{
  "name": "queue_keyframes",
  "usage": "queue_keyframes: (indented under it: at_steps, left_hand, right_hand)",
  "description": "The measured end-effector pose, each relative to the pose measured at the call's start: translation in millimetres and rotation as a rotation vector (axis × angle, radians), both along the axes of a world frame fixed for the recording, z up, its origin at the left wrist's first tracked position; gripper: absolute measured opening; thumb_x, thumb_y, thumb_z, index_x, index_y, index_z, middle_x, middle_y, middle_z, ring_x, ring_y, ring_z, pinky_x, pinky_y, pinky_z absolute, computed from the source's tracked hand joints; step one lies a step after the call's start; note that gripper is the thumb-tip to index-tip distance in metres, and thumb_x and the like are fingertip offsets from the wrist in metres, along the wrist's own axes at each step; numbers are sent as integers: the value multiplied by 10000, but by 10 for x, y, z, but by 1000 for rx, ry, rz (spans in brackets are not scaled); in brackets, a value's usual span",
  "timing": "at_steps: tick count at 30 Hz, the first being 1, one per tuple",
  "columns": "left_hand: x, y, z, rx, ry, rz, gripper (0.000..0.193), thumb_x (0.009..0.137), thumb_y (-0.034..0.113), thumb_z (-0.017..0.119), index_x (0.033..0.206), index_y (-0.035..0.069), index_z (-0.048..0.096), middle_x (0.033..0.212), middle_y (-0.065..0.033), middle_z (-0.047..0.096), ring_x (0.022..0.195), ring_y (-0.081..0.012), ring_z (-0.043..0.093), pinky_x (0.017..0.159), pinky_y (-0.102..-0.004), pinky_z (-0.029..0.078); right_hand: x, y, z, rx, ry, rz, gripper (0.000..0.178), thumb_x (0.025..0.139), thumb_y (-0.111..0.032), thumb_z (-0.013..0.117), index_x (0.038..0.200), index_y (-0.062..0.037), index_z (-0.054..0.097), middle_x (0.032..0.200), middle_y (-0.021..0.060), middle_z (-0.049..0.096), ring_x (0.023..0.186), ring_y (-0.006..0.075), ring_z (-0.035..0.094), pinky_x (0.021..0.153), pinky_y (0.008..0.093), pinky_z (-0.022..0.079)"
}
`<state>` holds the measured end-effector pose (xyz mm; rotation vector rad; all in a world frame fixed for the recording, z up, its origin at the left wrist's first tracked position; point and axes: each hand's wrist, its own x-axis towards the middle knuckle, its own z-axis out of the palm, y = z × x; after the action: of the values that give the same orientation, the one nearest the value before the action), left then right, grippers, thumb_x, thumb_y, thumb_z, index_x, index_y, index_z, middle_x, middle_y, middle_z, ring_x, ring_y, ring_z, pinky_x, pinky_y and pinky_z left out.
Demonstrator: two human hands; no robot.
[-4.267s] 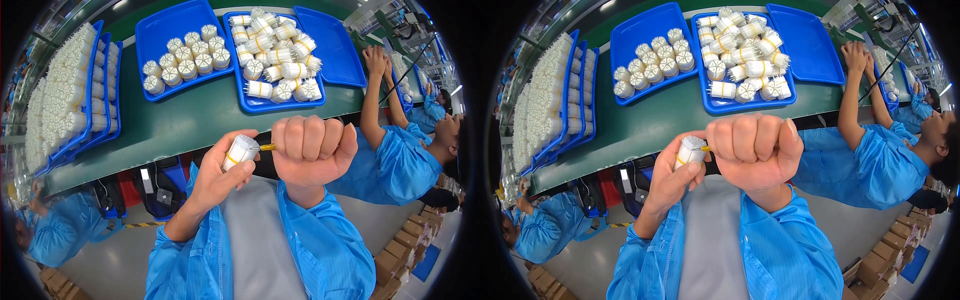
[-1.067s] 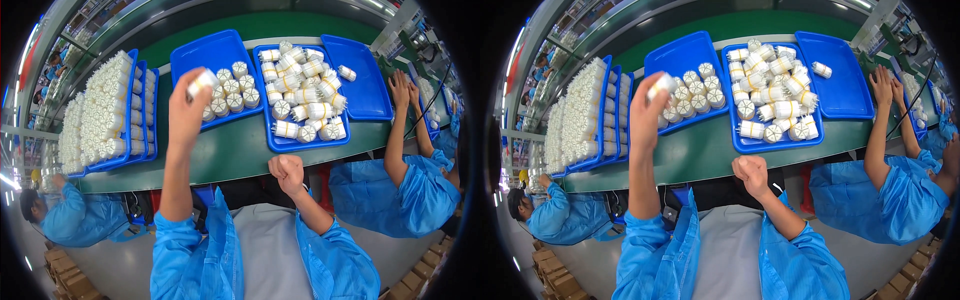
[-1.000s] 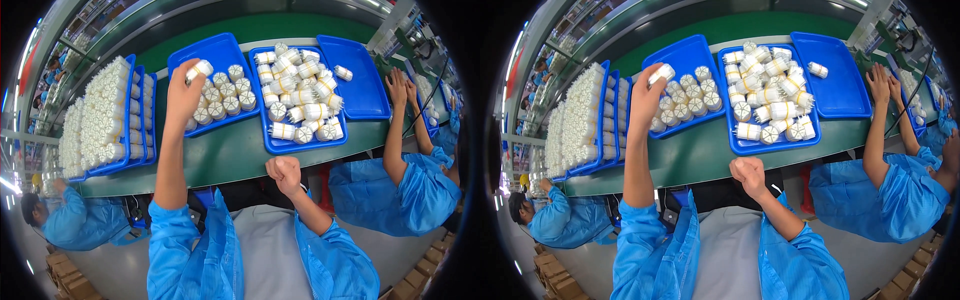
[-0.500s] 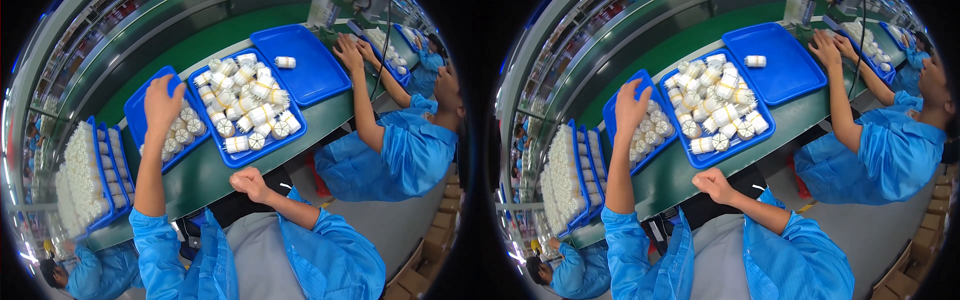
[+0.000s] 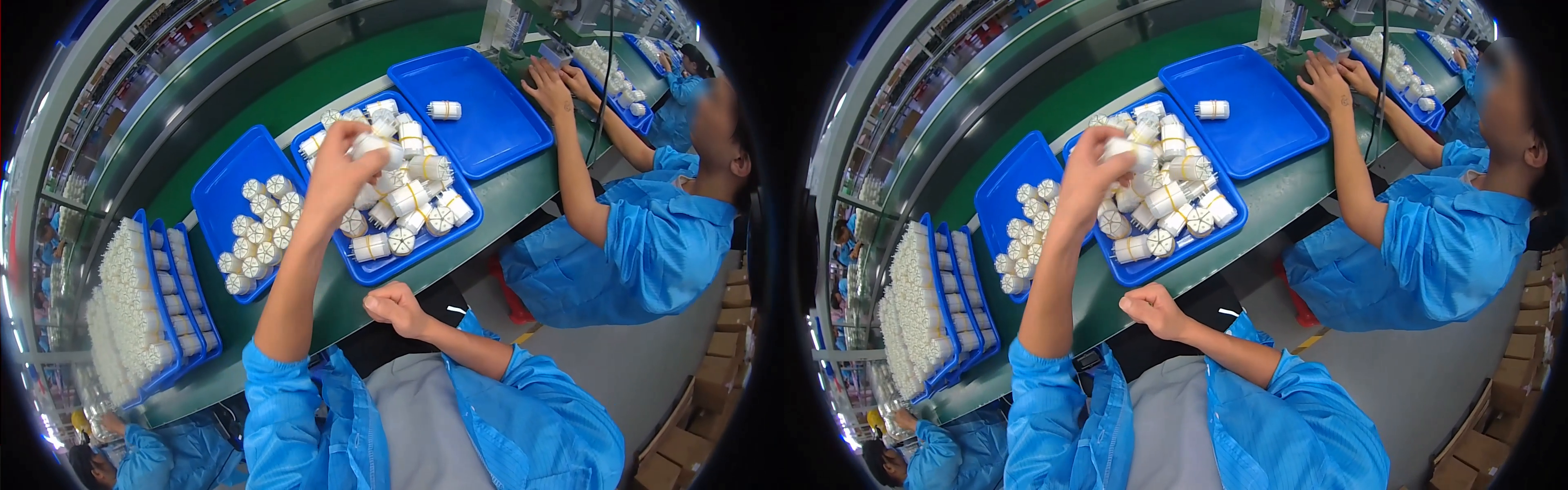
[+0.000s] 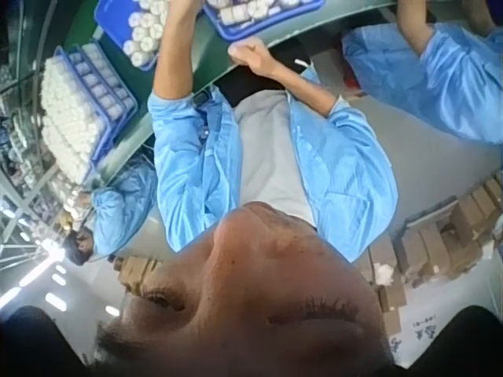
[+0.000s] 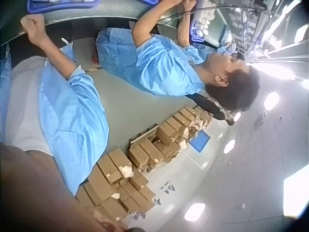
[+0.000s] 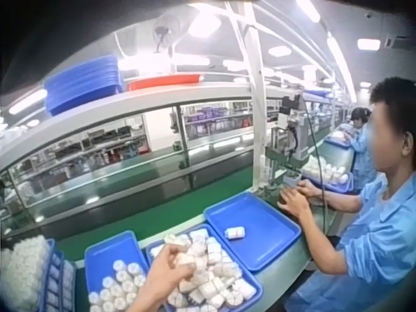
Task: The person assembles small white plastic components into bundles by hand at a factory assembly line, securing them with rubber bands.
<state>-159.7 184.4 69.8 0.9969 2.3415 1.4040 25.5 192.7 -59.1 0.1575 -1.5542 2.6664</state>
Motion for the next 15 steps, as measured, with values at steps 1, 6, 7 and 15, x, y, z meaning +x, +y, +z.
queue_keyframes:
  at_steps: [1, 6, 7, 15]
  left_hand:
    - [81, -165, 39, 282, -355, -51, 429, 796, 185, 651, 1154, -17, 530, 1040, -173, 619, 893, -245, 643, 781, -358, 520]
    - [444, -856, -50, 828, -980, -40, 486, 848, 114, 582, 1281, -52, 438, 1080, -186, 586, 950, -268, 620, 860, -358, 517]
    - [512, -939, -54, 893, -1045, -35, 490, 859, 121, 575, 1290, -59, 429, 1079, -183, 586, 952, -269, 618, 859, -356, 517]
    - [884, -1245, -142, 1041, -1095, -4, 526, 911, 202, 586, 1321, -72, 404, 1088, -183, 580, 977, -263, 601, 857, -339, 515]
  right_hand:
    - [0, 2, -28, 0, -3, 1, 449, 968, -209, 495, 570, -85, 327, 550, -56, 289, 521, 50, 246, 466, 264, 212]
    - [-11, 11, -45, 10, 20, -7, 437, 963, -192, 494, 570, -70, 346, 547, -48, 318, 518, 51, 264, 466, 266, 222]
    - [-10, 15, -42, 25, 22, -27, 433, 961, -187, 494, 570, -65, 353, 546, -44, 332, 516, 52, 271, 465, 268, 226]
    - [-36, -32, -41, 19, 19, -39, 479, 975, -230, 478, 552, -73, 317, 509, -16, 312, 472, 87, 260, 461, 278, 203]
